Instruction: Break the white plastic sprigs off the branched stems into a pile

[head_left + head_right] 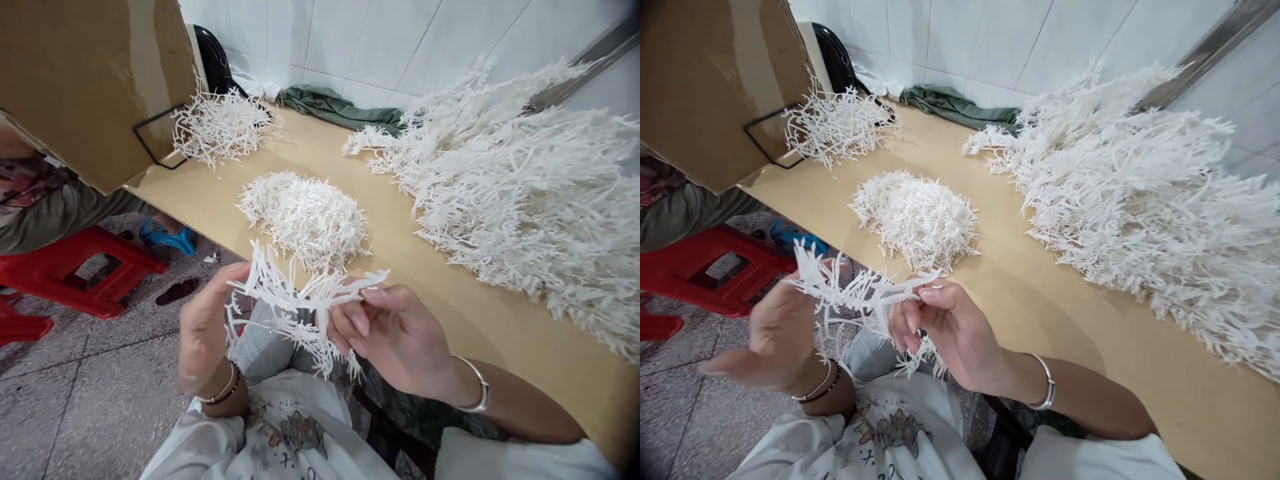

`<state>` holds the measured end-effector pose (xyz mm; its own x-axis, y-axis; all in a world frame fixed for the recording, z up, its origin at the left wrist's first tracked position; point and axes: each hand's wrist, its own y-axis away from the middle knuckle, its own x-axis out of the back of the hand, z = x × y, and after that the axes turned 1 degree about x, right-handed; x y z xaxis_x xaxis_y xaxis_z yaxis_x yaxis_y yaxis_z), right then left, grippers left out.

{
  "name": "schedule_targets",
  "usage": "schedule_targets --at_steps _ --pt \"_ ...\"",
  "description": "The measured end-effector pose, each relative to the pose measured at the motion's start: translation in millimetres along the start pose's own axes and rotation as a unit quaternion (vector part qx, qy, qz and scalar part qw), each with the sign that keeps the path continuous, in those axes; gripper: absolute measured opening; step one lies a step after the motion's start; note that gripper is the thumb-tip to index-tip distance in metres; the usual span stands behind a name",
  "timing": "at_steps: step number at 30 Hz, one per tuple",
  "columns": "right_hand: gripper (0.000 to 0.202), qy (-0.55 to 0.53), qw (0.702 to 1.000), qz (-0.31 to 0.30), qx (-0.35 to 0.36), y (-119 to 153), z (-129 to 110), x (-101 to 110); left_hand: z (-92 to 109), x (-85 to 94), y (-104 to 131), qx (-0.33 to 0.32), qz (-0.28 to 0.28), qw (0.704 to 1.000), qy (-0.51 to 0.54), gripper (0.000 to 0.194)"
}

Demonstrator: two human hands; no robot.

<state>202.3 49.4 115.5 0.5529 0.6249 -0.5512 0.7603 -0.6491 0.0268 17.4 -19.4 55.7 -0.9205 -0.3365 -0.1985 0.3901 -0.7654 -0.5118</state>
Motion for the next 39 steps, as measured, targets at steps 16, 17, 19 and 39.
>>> schedule_targets --at_steps 16,17,19,39 --pt "0.015 0.535 0.828 -0.164 -0.035 -12 -16 18 -21 -29.9 4 0.139 -0.025 0.990 0.002 0.042" --pt "0.019 0.541 0.825 -0.160 -0.030 -11 -22 18 -20 -30.3 3 0.136 -0.031 0.990 -0.002 0.041" --pt "0.029 0.507 0.848 -0.153 -0.024 -11 -28 21 -20 -30.6 1 0.148 -0.047 0.988 -0.006 0.040" --pt "0.027 0.365 0.926 -0.092 0.018 -20 -15 36 -50 -44.6 3 0.329 -0.230 0.881 0.251 0.040"
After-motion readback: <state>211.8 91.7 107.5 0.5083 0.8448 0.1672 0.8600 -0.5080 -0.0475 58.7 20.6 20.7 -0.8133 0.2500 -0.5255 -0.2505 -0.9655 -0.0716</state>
